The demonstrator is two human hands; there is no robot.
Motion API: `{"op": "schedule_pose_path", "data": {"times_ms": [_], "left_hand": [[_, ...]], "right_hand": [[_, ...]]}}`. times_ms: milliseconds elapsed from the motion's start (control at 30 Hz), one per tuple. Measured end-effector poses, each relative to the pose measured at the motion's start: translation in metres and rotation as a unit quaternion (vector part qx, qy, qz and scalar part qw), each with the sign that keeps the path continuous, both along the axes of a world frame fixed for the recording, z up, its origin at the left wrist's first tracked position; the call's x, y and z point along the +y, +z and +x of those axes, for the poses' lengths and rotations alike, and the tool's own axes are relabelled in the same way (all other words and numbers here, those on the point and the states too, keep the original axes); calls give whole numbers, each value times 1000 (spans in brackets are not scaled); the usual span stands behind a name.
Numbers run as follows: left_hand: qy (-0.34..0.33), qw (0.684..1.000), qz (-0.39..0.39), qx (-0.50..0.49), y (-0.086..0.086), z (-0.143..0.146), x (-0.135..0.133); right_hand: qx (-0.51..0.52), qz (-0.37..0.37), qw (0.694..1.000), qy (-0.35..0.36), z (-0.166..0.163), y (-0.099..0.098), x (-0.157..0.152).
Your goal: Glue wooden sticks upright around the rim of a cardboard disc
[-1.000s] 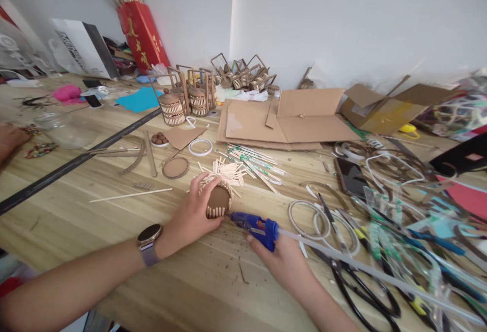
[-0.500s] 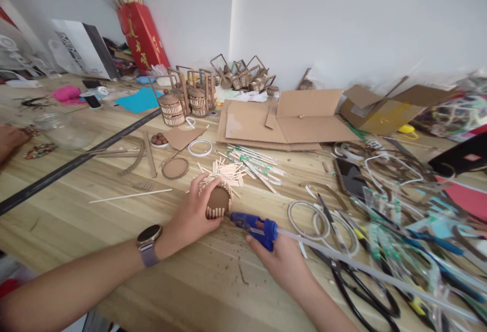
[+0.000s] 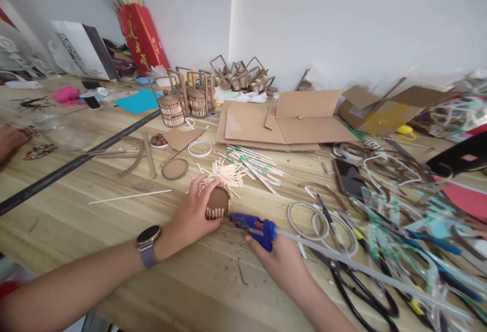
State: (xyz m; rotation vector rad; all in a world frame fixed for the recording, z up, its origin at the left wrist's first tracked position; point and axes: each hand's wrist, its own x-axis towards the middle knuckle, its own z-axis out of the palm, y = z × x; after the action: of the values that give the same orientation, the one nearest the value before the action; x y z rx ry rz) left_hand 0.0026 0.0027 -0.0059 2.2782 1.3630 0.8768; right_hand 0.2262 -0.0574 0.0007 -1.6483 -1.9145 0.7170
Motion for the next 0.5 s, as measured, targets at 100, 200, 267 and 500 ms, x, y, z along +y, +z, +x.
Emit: {"op": "schedule_pose_path", "data": {"times_ms": [100, 200, 267, 500], "left_hand": [[-1, 1000, -1, 0, 0, 0, 0], [-3, 1000, -6, 2, 0, 0, 0], [-3, 1000, -10, 4, 1, -1, 0], [-3, 1000, -11, 5, 1, 0, 0]], "right_hand": [[6, 12, 1000, -8, -1, -1, 0], [20, 3, 999, -26, -3, -2, 0], [42, -8, 998, -34, -3, 0, 0], [78, -193, 977, 46, 21, 21, 1]]}}
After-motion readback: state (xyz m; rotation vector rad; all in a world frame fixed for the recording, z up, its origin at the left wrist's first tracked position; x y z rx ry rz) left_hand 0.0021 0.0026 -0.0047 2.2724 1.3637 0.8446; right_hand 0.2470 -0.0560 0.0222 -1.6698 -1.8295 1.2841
